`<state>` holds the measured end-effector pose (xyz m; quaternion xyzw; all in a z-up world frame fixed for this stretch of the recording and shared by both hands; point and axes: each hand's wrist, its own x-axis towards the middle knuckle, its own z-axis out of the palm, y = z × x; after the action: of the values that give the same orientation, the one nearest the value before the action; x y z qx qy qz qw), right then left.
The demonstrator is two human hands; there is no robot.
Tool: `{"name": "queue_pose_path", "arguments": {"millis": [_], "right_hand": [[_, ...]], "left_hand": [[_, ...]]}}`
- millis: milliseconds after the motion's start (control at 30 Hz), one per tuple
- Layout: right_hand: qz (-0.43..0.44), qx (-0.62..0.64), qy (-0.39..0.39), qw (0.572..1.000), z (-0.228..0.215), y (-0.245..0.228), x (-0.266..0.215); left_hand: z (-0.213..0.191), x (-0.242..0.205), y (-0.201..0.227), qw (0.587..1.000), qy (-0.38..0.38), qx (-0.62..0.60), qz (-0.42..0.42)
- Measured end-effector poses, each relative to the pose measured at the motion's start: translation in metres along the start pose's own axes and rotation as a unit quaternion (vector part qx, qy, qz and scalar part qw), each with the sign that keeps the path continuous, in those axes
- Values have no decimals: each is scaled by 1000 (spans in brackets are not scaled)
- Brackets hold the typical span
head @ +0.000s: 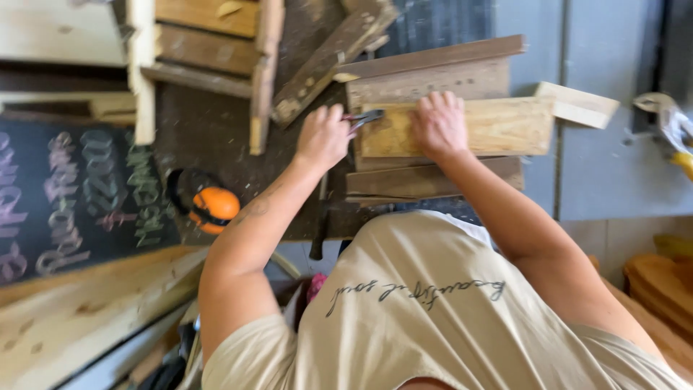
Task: Disassembling wooden structures by prying apart slats and removing nails using a screwdriver and pliers.
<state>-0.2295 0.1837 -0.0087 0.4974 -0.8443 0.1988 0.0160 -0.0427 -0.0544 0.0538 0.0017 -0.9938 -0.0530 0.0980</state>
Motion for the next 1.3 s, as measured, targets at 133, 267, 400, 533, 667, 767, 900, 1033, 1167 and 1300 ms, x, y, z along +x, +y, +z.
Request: {"name": "queue_pose_path", "arguments": {"millis": [133,267,400,533,667,767,900,1033,1167,1300], "right_hand": [[21,-2,9,1000,5,-2,-2],[6,2,-3,1000,2,-5,2],[7,-10,-4,1000,6,-5,2],[-6,-20,2,1000,7,-4,2],[1,-28,-5,1000,6,-5,2],[15,-31,-21,999,2,-7,4],[25,-33,-37,998,1,-7,5],[30,-33,-40,998,-1,-10,4],[30,-35,-44,998,0,-9,4],[30,-32,-46,998,0,-9,4]], "left_hand": [[0,4,11,931,-259,-154,-205],[-10,4,21,913,-265,-135,-279],[-29,6,24,972,-183,79,-125],[0,4,21,982,-136,97,-86],[42,-5,14,979,-153,50,-125],[32,5,15,950,-233,-54,-199],[13,16,11,910,-306,-155,-233],[31,9,-5,888,-332,-204,-245],[37,15,-25,852,-378,-261,-250],[50,20,-44,801,-441,-304,-267]]}}
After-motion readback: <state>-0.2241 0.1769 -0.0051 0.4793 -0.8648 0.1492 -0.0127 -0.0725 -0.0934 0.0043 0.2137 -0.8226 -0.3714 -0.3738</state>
